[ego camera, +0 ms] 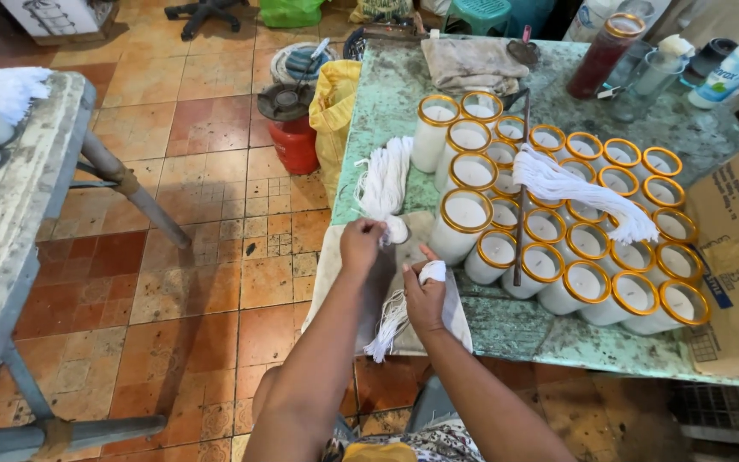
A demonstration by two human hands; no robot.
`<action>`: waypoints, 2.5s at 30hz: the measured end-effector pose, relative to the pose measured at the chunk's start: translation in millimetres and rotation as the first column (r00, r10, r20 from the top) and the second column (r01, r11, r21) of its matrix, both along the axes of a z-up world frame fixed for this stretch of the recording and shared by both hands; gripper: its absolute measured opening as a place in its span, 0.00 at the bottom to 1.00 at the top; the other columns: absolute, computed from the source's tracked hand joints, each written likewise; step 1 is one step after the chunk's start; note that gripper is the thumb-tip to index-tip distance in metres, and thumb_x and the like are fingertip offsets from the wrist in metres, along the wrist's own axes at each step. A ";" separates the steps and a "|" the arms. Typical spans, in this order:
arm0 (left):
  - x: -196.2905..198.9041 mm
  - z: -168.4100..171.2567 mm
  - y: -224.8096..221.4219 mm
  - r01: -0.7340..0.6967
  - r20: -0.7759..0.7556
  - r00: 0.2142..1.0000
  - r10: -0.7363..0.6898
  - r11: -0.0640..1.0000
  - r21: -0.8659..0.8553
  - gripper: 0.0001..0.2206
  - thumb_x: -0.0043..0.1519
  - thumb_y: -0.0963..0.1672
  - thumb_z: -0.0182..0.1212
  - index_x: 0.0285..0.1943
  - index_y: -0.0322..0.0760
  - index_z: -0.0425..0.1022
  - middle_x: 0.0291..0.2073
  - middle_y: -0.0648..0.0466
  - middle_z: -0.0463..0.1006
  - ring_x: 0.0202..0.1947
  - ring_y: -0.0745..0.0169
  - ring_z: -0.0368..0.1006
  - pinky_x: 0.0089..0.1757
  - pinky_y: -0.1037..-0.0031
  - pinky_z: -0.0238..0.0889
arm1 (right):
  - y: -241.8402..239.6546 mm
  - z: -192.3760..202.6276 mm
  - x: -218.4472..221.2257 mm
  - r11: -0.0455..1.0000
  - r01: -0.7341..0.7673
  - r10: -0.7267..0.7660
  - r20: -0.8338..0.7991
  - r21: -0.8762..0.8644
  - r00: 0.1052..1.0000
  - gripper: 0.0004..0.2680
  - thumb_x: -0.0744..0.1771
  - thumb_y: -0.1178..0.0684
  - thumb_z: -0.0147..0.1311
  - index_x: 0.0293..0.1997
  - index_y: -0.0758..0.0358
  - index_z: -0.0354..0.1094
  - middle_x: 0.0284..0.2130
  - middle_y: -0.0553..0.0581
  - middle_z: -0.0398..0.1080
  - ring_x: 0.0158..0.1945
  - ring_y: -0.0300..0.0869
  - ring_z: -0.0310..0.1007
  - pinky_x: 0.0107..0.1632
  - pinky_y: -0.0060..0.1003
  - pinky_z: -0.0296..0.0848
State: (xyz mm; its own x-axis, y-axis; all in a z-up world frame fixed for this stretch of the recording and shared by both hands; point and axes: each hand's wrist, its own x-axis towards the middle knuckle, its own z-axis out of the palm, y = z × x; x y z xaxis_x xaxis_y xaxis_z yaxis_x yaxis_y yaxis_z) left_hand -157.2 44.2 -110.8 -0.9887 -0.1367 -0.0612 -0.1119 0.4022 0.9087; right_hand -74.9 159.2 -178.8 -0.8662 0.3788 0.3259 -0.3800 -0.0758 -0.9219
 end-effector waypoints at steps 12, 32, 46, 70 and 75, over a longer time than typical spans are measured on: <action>84.8 144.8 -123.3 -0.070 -0.209 0.914 0.349 0.642 0.764 0.08 0.63 0.44 0.66 0.31 0.52 0.76 0.30 0.63 0.78 0.32 0.70 0.74 0.42 0.80 0.64 | -10.7 27.9 13.9 0.947 -0.109 0.015 0.295 0.302 0.955 0.28 0.65 0.57 0.60 0.75 0.47 0.56 0.49 0.50 0.77 0.38 0.31 0.71 0.45 0.28 0.76; 127.4 89.5 -192.5 -0.294 -0.077 0.900 0.429 0.727 0.621 0.04 0.67 0.40 0.61 0.48 0.39 0.79 0.36 0.56 0.80 0.30 0.73 0.69 0.35 0.83 0.66 | 178.7 247.8 -15.8 0.853 0.084 -0.039 0.097 -0.515 0.995 0.37 0.66 0.61 0.52 0.81 0.39 0.26 0.30 0.51 0.65 0.19 0.30 0.48 0.23 0.25 0.45; 141.7 136.4 -36.3 0.532 -0.165 0.775 -0.610 0.771 -0.351 0.07 0.61 0.42 0.65 0.45 0.49 0.82 0.35 0.55 0.87 0.40 0.55 0.84 0.45 0.64 0.76 | 23.1 155.4 86.2 0.849 -0.498 0.436 0.296 0.177 0.850 0.17 0.59 0.61 0.68 0.52 0.64 0.76 0.44 0.53 0.77 0.47 0.35 0.68 0.56 0.41 0.73; 71.6 52.1 -110.8 0.566 0.203 0.824 -0.529 0.754 -0.334 0.10 0.66 0.45 0.53 0.45 0.40 0.80 0.37 0.36 0.82 0.47 0.31 0.77 0.49 0.51 0.69 | 80.7 25.4 72.7 0.512 -0.087 0.533 0.236 -0.855 0.813 0.08 0.72 0.49 0.48 0.35 0.52 0.66 0.18 0.39 0.46 0.19 0.30 0.50 0.23 0.22 0.49; 50.0 10.5 -142.4 0.228 0.079 0.974 -0.214 0.889 -0.397 0.12 0.68 0.45 0.50 0.54 0.52 0.79 0.46 0.50 0.79 0.52 0.45 0.75 0.51 0.57 0.69 | 105.5 -30.4 65.8 0.421 -0.084 0.492 0.150 -0.903 0.857 0.04 0.71 0.49 0.49 0.43 0.49 0.71 0.22 0.40 0.52 0.24 0.30 0.55 0.27 0.21 0.53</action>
